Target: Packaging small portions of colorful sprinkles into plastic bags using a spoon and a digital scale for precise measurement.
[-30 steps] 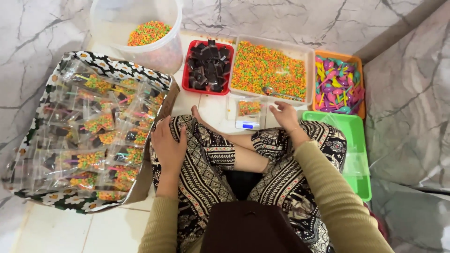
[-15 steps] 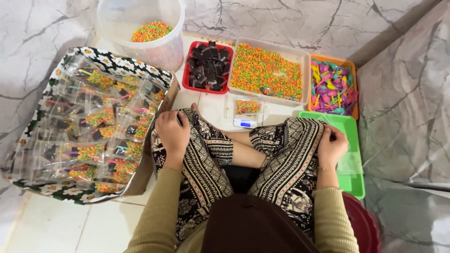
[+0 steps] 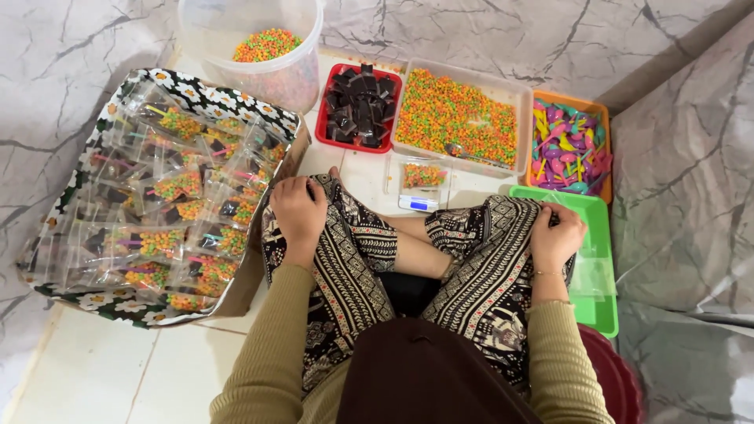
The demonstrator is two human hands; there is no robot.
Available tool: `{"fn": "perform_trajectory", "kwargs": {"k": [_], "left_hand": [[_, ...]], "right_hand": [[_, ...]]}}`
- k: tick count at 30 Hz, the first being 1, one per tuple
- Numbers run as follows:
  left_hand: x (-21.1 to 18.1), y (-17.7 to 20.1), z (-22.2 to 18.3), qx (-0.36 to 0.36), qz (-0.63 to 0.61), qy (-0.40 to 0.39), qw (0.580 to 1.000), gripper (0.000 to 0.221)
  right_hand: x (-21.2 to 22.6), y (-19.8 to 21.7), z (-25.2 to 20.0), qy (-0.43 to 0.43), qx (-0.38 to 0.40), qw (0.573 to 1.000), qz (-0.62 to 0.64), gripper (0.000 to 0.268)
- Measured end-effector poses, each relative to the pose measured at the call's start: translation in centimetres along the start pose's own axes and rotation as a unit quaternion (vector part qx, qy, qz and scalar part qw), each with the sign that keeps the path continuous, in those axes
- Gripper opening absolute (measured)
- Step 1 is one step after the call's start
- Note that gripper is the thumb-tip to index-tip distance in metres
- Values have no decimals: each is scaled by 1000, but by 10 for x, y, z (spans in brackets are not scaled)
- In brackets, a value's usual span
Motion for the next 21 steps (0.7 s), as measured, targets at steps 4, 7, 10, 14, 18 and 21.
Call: {"fn": "perform_trajectory", "kwargs": {"k": [4,7,10,14,18,21], "left_hand": [[3,-6,-4,-1,13,-1,1000,13],[2,-4,-2,12,6,7,1000,15],[4,-10,-5,20,14,5,1000,17],[7,-14,-9,33,18,17,999,17],[8,-16,-10,41,18,24,999,19],[11,-18,-12,38,19,27,999,17]], "right_hand": [[-1,-5,0,11,1,1000,-15,7],[-1,-6,0,16,0,999,-28,8],[-2,-6,0,12,2,1000,-24,6],[1,-3,-1,11,7,999,-30,6],[1,-5,0,6,8,999,-35,6],[-2,-5,-1,2,13,1000,-27,5]]}}
Point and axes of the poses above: each hand's wrist, its own z-axis towards the middle knuckle, its own y-axis out of the back of the hand, x = y × z, the point moved 4 cm from there along z, towards the middle knuckle, and after that the axes turned 12 degrees about -x, right-handed, at the moved point
